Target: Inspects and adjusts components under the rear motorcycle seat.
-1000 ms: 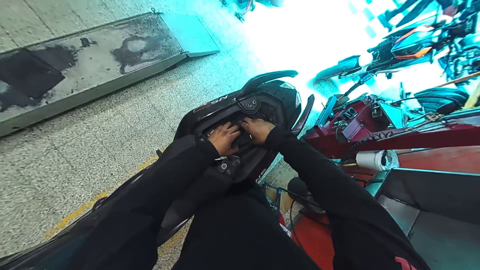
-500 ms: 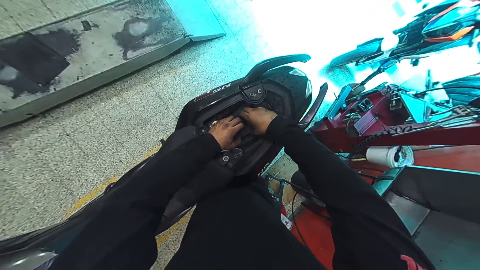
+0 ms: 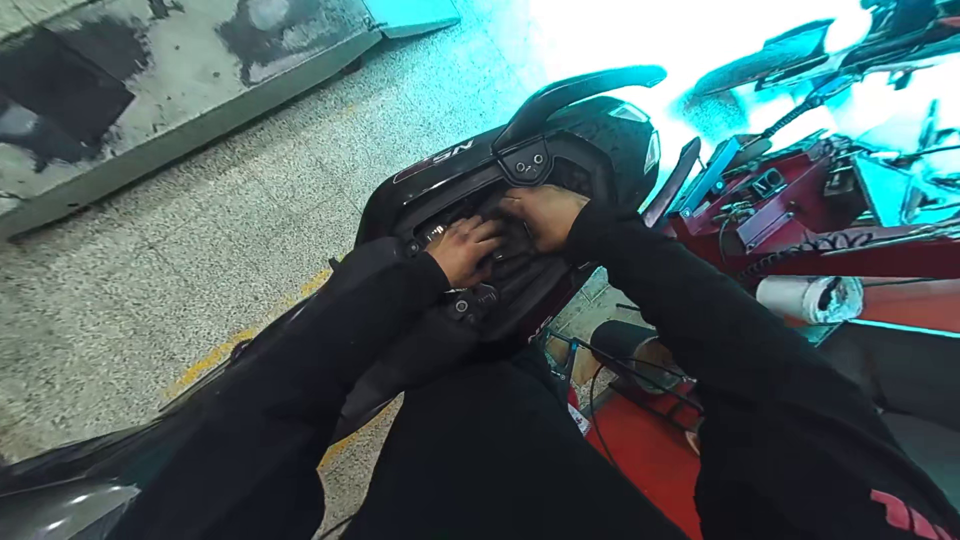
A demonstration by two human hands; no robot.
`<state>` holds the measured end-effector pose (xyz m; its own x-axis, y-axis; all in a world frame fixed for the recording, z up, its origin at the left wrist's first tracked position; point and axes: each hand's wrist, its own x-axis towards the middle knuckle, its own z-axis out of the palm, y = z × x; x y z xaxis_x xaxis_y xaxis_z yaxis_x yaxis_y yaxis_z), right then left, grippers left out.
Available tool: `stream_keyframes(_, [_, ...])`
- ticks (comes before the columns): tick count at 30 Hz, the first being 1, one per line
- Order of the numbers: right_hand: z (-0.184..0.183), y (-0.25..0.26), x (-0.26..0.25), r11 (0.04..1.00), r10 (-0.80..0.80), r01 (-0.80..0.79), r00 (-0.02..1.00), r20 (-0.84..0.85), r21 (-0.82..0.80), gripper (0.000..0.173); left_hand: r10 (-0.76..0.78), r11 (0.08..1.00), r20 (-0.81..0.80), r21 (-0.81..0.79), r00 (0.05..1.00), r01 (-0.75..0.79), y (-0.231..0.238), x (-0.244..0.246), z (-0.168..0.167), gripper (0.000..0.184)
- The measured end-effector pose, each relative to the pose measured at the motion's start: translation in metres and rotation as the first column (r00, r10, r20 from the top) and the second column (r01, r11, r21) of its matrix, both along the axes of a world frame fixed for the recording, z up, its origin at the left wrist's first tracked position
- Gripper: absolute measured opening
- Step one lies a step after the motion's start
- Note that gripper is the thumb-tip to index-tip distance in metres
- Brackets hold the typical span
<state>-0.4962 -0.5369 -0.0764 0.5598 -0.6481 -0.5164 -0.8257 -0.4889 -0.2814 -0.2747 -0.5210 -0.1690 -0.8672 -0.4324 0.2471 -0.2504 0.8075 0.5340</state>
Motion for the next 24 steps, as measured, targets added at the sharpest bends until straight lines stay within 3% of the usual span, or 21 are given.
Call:
stream_keyframes(6, [-0.004, 0.013, 0.016, 0.998, -0.054, 0.058, 0.989, -0.139, 0.027, 0.084, -0.030, 0.999, 0.006, -0.030, 1.000, 0.030, 0.000, 0.000, 0.004, 0.032])
stream_keyframes(18, [-0.017, 0.007, 0.021, 0.999, 0.003, -0.003, 1.000, 0.017, -0.032, 0.084, 0.005, 0.999, 0.040, -0.045, 0.999, -0.003, 0.000, 0.000, 0.006, 0.034])
stream_keyframes(24, [-0.020, 0.005, 0.027, 1.000, 0.014, -0.014, 1.000, -0.013, 0.023, 0.083, 0.012, 0.999, 0.010, -0.042, 1.000, -0.011, 0.000, 0.001, 0.005, 0.041])
